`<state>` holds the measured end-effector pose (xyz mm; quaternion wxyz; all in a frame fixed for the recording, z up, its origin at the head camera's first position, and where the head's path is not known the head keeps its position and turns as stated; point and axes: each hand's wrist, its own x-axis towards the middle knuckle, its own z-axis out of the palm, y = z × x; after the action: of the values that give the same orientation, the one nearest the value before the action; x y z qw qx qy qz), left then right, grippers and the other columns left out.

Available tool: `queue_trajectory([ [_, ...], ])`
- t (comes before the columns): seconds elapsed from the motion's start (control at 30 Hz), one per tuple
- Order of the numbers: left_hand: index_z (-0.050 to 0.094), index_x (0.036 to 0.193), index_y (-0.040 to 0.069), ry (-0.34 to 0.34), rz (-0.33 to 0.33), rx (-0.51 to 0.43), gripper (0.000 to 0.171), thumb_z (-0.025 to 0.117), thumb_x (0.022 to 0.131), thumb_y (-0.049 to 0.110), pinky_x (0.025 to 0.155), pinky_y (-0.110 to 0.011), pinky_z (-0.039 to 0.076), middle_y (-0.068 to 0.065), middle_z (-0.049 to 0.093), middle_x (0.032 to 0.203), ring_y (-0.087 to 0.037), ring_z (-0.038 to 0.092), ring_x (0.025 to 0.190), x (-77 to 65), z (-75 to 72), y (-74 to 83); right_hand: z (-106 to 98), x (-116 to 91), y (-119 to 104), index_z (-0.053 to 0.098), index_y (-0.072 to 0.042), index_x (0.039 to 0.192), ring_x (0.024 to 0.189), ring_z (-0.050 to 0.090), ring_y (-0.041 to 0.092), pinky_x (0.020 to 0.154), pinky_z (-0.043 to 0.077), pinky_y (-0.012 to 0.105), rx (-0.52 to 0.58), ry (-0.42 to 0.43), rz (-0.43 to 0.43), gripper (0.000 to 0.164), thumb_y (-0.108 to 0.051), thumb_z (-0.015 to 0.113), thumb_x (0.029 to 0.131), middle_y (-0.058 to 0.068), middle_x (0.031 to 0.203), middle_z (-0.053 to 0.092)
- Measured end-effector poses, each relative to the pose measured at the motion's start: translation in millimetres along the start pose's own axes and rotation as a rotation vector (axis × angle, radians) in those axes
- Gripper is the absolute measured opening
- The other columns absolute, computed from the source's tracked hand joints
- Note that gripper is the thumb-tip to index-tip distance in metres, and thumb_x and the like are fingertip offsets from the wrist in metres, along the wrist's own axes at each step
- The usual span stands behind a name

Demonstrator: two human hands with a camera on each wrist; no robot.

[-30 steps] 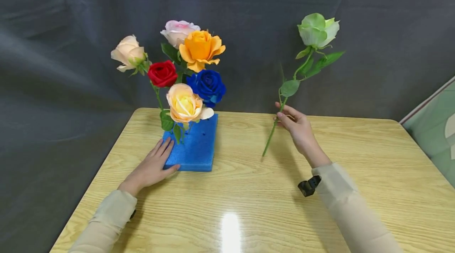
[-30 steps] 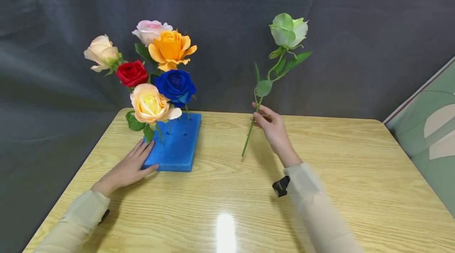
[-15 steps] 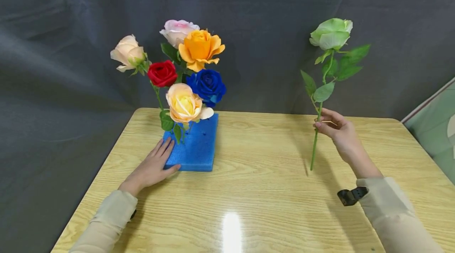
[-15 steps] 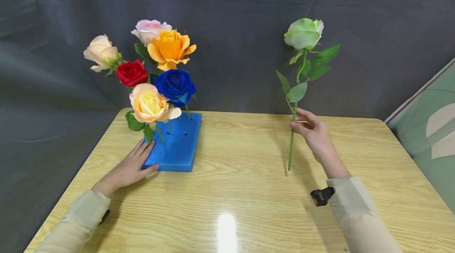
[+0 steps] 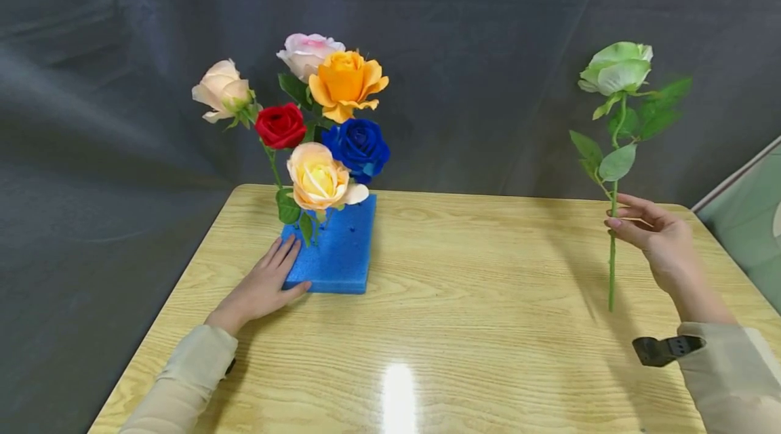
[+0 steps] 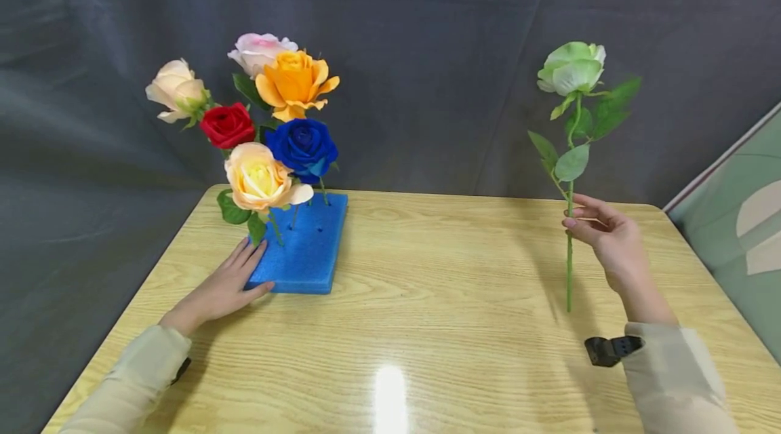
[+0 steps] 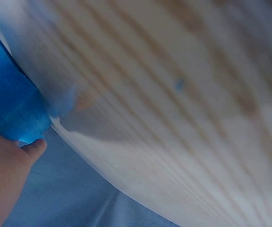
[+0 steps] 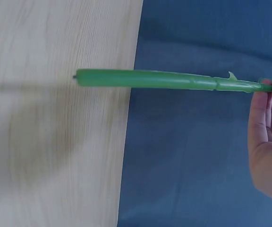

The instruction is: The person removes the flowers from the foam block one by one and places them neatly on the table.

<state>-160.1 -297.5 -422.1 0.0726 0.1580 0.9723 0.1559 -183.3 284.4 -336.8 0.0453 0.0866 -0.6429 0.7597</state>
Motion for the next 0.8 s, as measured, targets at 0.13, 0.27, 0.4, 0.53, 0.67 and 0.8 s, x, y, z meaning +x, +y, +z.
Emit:
queue_trajectory([
  [0.13,0.011,0.153,0.001,-0.001,0.001,-0.002,0.087,0.050,0.094,0.053,0.119,-0.057,0.013,-0.018,0.003,0.162,-0.041,0.000,0.149,-0.1,0.0,0.2,-21.3,-6.4,-2.7,0.070,-0.019,0.112,0.077,0.070,0.002,0.068,0.055,0.013,-0.032,0.063,0.022,0.040,0.011,0.059,0.087,-0.008,0.087,0.069],
  [0.27,0.011,0.153,0.001,-0.003,0.000,-0.002,0.087,0.049,0.094,0.053,0.119,-0.057,0.013,-0.017,0.003,0.162,-0.041,0.000,0.149,0.4,0.6,0.7,-39.1,-15.1,-8.0,0.065,-0.028,0.115,0.076,0.065,-0.006,0.066,0.052,0.008,-0.227,0.168,0.109,0.036,-0.006,0.067,0.087,-0.015,0.090,0.062],
  [0.4,0.011,0.153,0.001,-0.007,-0.002,-0.002,0.087,0.049,0.094,0.053,0.119,-0.057,0.013,-0.018,0.003,0.162,-0.041,0.000,0.148,0.4,1.0,1.4,-68.5,-19.0,-1.8,0.061,-0.032,0.120,0.074,0.064,-0.009,0.064,0.050,0.006,-0.342,0.227,0.148,0.039,-0.010,0.066,0.088,-0.020,0.090,0.060],
  [0.53,0.011,0.153,0.001,-0.009,-0.003,-0.005,0.087,0.049,0.094,0.053,0.119,-0.057,0.013,-0.018,0.003,0.162,-0.041,0.000,0.148,0.3,1.5,1.6,-146.3,-11.5,36.1,0.057,-0.026,0.133,0.073,0.065,-0.009,0.063,0.051,0.007,-0.432,0.253,0.122,0.046,-0.011,0.064,0.090,-0.022,0.089,0.062],
  [0.67,0.011,0.153,0.002,-0.010,-0.006,-0.010,0.087,0.049,0.094,0.054,0.119,-0.057,0.013,-0.017,0.002,0.162,-0.041,0.001,0.148,0.6,2.4,1.3,-232.4,-2.9,81.4,0.051,-0.022,0.139,0.075,0.064,-0.012,0.063,0.051,0.007,-0.530,0.268,0.112,0.050,-0.015,0.062,0.091,-0.026,0.090,0.063],
  [0.8,0.011,0.154,0.002,-0.008,-0.011,-0.012,0.088,0.048,0.094,0.055,0.118,-0.057,0.014,-0.017,0.002,0.162,-0.041,0.001,0.148,0.8,2.9,0.8,-268.1,-5.4,99.0,0.041,-0.026,0.146,0.073,0.060,-0.017,0.061,0.048,0.006,-0.663,0.288,0.193,0.056,-0.019,0.061,0.093,-0.035,0.090,0.056],
])
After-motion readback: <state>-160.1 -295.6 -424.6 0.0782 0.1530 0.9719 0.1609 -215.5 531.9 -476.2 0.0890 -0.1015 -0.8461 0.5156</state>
